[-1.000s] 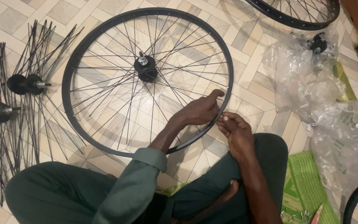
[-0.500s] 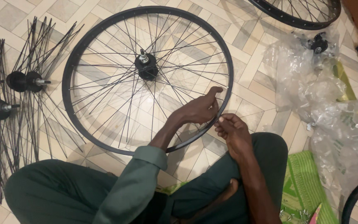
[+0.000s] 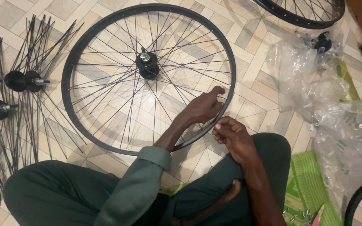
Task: The person sits on the floor and laces a bicycle wheel by inserting spokes into the hub and rim, then securing them with nipples. The person rotates the wheel to access different sections and continues adding spokes one by one.
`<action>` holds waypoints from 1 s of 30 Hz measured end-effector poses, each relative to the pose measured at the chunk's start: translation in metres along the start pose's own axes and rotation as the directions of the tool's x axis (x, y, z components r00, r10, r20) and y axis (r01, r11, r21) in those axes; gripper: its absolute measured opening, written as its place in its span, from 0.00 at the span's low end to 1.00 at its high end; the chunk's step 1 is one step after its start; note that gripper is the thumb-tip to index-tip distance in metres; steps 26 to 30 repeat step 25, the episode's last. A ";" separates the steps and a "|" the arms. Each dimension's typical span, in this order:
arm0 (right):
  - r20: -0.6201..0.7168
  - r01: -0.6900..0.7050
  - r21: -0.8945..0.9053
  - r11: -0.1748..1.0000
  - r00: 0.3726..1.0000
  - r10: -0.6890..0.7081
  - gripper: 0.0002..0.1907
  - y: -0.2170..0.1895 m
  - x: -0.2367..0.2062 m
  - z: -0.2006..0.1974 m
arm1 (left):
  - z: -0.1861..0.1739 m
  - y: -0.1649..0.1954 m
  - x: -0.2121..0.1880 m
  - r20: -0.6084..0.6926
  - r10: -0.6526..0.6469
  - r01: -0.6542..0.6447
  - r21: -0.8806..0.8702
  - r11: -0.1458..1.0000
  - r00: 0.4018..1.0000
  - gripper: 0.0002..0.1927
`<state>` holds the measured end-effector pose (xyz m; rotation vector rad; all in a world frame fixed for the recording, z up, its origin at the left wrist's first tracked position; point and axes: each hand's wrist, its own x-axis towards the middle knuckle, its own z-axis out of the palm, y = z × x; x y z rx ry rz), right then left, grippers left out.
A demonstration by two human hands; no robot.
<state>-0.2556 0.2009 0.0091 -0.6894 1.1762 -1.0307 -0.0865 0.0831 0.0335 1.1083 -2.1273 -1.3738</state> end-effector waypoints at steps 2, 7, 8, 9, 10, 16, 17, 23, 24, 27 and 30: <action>0.028 0.018 0.028 0.999 0.999 -0.018 0.05 0.003 0.000 0.002 | -0.002 0.001 -0.002 -0.013 -0.018 0.018 -0.017 1.000 1.000 0.23; -0.062 0.027 0.042 0.999 0.998 -0.024 0.04 0.003 0.008 0.004 | -0.007 0.001 -0.027 -0.266 0.391 -0.343 0.209 0.916 0.881 0.11; -0.076 0.039 0.043 0.998 0.996 -0.036 0.04 0.001 0.009 0.003 | -0.009 0.001 -0.035 -0.274 0.451 -0.364 0.313 0.877 0.849 0.07; -0.100 0.056 0.036 0.998 0.994 -0.053 0.05 0.000 0.010 0.003 | -0.011 0.001 -0.043 -0.275 0.509 -0.377 0.415 0.828 0.815 0.05; -0.122 0.070 0.031 0.997 0.990 -0.066 0.05 0.001 0.010 0.004 | -0.012 0.001 -0.052 -0.261 0.447 -0.327 0.397 0.858 0.855 0.07; -0.251 0.134 -0.104 0.986 0.955 -0.156 0.08 0.000 0.014 0.010 | -0.012 0.005 -0.061 -0.170 0.232 -0.201 0.186 0.962 0.958 0.09; -0.281 0.135 -0.121 0.983 0.946 -0.165 0.09 0.001 0.014 0.010 | -0.012 0.005 -0.054 -0.113 0.233 -0.214 0.157 0.964 0.966 0.10; -0.294 0.280 -0.025 0.960 0.916 -0.274 0.10 0.010 0.004 0.012 | -0.007 -0.007 -0.027 0.025 0.056 -0.058 0.097 0.994 0.998 0.13; -0.284 0.297 -0.068 0.953 0.909 -0.303 0.11 0.010 0.004 0.011 | -0.005 -0.009 -0.024 0.007 0.085 -0.086 0.106 0.991 0.996 0.14; -0.272 0.313 -0.111 0.943 0.903 -0.332 0.12 0.011 0.004 0.011 | -0.003 -0.012 -0.022 -0.024 0.119 -0.116 0.104 0.988 0.993 0.12; -0.272 0.313 -0.111 0.943 0.903 -0.332 0.12 0.011 0.004 0.011 | -0.003 -0.012 -0.022 -0.024 0.119 -0.116 0.104 0.988 0.993 0.12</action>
